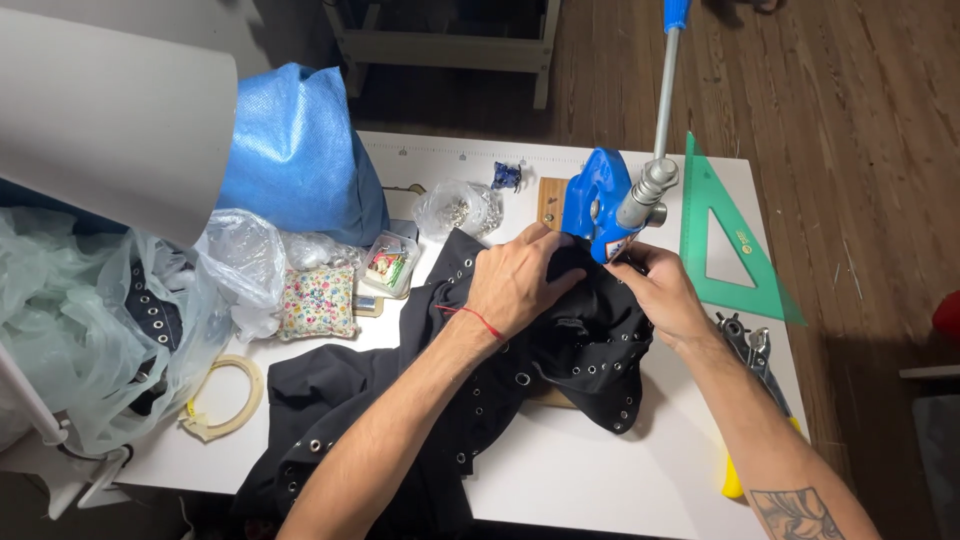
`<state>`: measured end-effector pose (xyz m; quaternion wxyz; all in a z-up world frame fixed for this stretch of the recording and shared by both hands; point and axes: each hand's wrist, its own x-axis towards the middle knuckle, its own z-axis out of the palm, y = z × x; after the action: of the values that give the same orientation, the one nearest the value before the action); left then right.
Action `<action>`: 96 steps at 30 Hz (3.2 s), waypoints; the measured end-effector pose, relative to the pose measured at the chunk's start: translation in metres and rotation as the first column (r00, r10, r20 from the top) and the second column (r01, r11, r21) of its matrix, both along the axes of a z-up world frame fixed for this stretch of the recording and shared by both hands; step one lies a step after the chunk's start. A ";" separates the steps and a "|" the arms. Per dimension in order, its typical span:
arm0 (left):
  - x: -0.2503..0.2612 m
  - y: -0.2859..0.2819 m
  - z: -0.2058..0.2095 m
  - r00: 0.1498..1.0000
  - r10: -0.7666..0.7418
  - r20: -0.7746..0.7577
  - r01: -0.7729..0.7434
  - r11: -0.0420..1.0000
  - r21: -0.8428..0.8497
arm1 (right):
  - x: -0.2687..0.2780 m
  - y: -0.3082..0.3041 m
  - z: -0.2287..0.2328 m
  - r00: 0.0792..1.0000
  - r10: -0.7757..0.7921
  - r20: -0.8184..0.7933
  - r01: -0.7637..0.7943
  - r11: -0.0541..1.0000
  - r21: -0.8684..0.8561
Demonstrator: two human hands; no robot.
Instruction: Attaching metal eyelets to a black garment using a manual hand press
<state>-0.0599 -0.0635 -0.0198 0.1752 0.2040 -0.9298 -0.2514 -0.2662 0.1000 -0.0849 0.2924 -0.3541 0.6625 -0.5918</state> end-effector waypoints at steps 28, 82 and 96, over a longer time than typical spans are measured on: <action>-0.003 0.024 -0.029 0.872 -0.390 -0.295 0.116 0.751 -0.650 | -0.022 0.006 0.012 0.829 0.105 -0.549 0.243 0.816 0.524; -0.031 0.009 -0.080 0.875 -0.104 -0.473 0.144 0.988 0.048 | 0.045 0.105 0.146 0.297 0.165 -0.941 0.295 0.921 0.254; -0.030 0.009 -0.078 0.867 -0.111 -0.486 0.138 0.990 0.022 | 0.081 0.131 0.190 0.097 -0.613 -0.784 -0.178 0.765 -0.619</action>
<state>-0.0901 -0.0543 -0.0979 0.3795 0.0792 -0.8604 -0.3308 -0.1854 0.2314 0.1048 -0.4373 -0.6075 0.5160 -0.4166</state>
